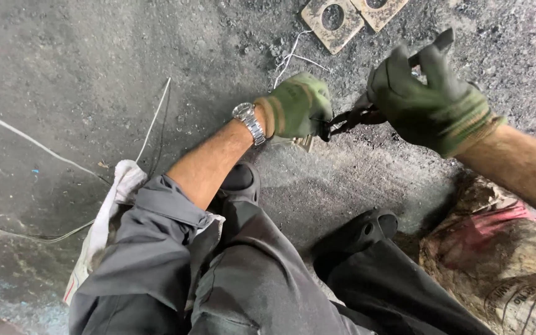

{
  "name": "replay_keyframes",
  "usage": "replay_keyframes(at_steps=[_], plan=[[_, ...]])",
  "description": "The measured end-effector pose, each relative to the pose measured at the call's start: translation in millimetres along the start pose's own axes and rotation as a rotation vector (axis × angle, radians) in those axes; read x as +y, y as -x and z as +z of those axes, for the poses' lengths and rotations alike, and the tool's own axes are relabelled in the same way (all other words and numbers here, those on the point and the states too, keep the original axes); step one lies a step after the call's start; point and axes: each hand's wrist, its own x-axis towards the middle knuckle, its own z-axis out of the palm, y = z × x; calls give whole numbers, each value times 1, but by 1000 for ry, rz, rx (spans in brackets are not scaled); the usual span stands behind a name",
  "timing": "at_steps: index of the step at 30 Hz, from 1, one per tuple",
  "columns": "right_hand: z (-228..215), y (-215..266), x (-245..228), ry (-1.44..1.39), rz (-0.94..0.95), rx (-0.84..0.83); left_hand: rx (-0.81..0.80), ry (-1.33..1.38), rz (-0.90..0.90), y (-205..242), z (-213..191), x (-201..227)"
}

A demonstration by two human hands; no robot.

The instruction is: The person gathers square metal plates with central holes and stacks them. They wrap a metal wire around the stack and use pliers to twist the wire, securing the bundle. The person repeats this process for multiple stacks of plates.

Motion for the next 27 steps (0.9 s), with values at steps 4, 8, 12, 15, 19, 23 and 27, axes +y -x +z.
replay_keyframes(at_steps=[4, 8, 12, 15, 19, 23, 27], plan=[[-10, -13, 11, -794, 242, -319, 137, 105, -89, 8, -2, 20], [-15, -53, 49, -1183, 47, -1032, 254, 85, -33, 18, -17, 30], [-19, -57, 54, -1382, 68, -1572, 329, -27, 130, 19, -10, 32], [-8, -49, 38, -1399, -13, -1642, 336, -39, 73, 18, -15, 32], [-13, -39, 22, -1469, 102, -1519, 372, 117, -101, 25, -16, 46], [-14, -38, 16, -1555, 139, -1512, 458, 73, -121, 36, 5, 30], [-1, -2, -32, -1688, 210, -1365, 522, -84, -160, 37, -9, 56]])
